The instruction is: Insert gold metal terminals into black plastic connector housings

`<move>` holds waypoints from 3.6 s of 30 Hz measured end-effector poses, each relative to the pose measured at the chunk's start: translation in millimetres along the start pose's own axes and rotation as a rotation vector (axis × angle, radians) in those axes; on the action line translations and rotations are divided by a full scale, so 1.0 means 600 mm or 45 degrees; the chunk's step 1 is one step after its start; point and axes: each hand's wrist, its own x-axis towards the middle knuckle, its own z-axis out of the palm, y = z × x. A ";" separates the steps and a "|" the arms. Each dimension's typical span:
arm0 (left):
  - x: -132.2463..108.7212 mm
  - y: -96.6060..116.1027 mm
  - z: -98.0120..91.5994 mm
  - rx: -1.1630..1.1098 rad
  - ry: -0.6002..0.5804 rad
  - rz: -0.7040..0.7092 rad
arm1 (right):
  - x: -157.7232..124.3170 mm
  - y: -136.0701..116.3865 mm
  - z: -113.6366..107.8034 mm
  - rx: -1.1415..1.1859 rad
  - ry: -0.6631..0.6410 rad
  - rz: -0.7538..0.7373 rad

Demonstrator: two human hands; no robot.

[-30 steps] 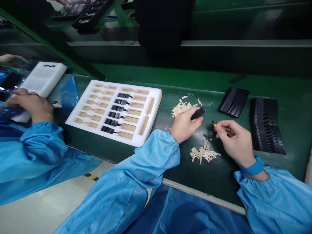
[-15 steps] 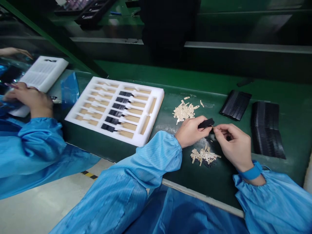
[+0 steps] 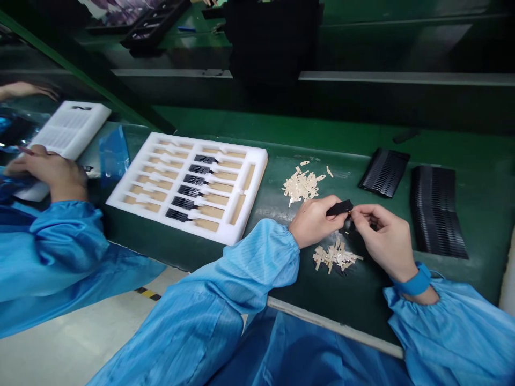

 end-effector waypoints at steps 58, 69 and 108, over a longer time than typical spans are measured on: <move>0.018 -0.043 -0.015 0.620 0.465 1.052 | 0.022 -0.001 -0.030 0.707 -0.476 0.532; 0.005 -0.021 0.001 -0.624 -0.223 -0.129 | 0.018 0.002 -0.018 0.374 0.015 0.263; 0.013 -0.007 0.002 -1.152 -0.383 -0.398 | 0.002 0.015 -0.005 0.048 0.005 -0.018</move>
